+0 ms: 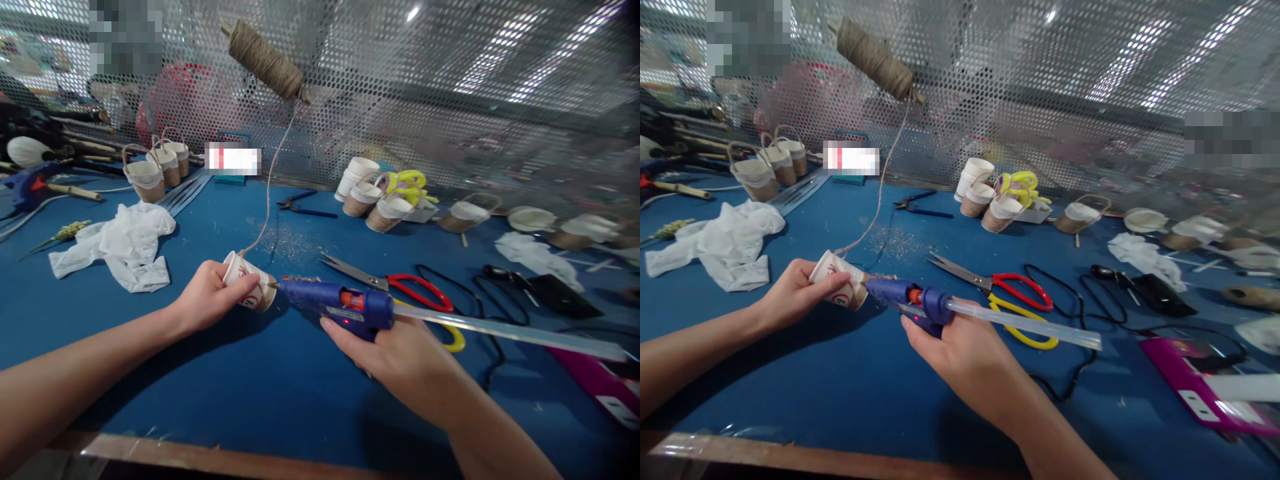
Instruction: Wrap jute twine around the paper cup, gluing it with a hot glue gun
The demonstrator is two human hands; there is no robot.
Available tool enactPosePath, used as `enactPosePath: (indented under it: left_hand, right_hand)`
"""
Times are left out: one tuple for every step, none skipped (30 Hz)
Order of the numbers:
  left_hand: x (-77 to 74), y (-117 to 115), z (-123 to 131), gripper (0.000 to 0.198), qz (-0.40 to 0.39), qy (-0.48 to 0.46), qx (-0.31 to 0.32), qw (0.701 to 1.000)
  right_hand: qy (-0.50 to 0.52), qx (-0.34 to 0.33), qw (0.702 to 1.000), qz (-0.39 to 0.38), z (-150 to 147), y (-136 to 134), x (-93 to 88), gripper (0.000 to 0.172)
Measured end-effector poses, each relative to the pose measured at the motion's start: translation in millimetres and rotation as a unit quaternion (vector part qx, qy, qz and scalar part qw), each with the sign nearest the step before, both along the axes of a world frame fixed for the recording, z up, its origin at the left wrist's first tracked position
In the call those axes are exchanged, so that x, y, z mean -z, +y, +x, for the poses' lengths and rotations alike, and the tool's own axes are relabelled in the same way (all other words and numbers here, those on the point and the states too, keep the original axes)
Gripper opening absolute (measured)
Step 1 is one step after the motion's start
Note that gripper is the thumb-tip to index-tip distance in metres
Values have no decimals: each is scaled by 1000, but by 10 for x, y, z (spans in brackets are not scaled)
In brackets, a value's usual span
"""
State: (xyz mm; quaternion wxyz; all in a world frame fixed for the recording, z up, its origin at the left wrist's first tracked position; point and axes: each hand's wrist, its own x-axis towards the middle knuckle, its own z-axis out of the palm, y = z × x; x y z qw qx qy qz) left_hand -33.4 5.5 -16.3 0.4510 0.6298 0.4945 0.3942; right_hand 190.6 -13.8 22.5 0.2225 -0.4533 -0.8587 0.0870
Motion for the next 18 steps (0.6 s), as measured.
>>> enactPosePath:
  left_hand:
    - [3, -4, -3, 30, 9, 6, 7, 1000]
    - [8, -8, -6, 31, 18, 13, 11, 1000]
    - [14, -10, -9, 32, 25, 20, 13, 999]
    - [20, -12, -11, 32, 31, 27, 13, 999]
    - [26, -13, -14, 33, 37, 34, 12, 999]
    - [30, -15, -17, 34, 43, 40, 13, 998]
    - [31, -16, -19, 34, 49, 45, 14, 998]
    - [30, -17, -22, 35, 53, 50, 16, 997]
    - [26, -17, -24, 36, 55, 51, 19, 997]
    - [19, -18, -26, 36, 55, 51, 22, 997]
    - [12, -18, -27, 36, 54, 47, 26, 997]
    - [5, -18, -27, 35, 53, 42, 28, 997]
    - [-1, -17, -26, 35, 52, 36, 30, 998]
    - [-5, -16, -24, 33, 54, 31, 30, 998]
    - [-8, -15, -22, 33, 57, 29, 28, 998]
    - [-9, -14, -19, 32, 61, 28, 25, 997]
    - [-10, -13, -17, 32, 67, 29, 23, 997]
    - [-12, -14, -14, 31, 74, 29, 25, 997]
  right_hand:
    - [-3, 3, 1000, -2, -5, 6, -2, 26]
    - [-7, 7, 1000, -1, -7, 11, -2, 25]
    - [-12, 13, 1000, 0, -6, 16, -2, 24]
    - [-16, 19, 1000, 1, -3, 19, -1, 24]
    - [-21, 22, 1000, 3, 4, 21, 0, 24]
    - [-28, 20, 999, 13, 15, 21, 2, 25]
    - [-39, 9, 999, 27, 31, 21, 6, 26]
    - [-49, -2, 998, 43, 51, 19, 12, 27]
    - [-61, -19, 996, 61, 75, 15, 20, 29]
    - [-73, -41, 993, 84, 100, 9, 31, 32]
    - [-87, -65, 988, 110, 126, 2, 43, 34]
    - [-102, -89, 981, 140, 149, -7, 54, 36]
    - [-120, -112, 973, 166, 168, -16, 63, 37]
    - [-139, -127, 964, 190, 180, -26, 68, 37]
    - [-154, -133, 957, 207, 186, -34, 68, 37]
    - [-161, -127, 955, 213, 185, -41, 63, 35]
    - [-162, -120, 957, 207, 179, -46, 53, 33]
    - [-157, -109, 962, 195, 170, -48, 37, 32]
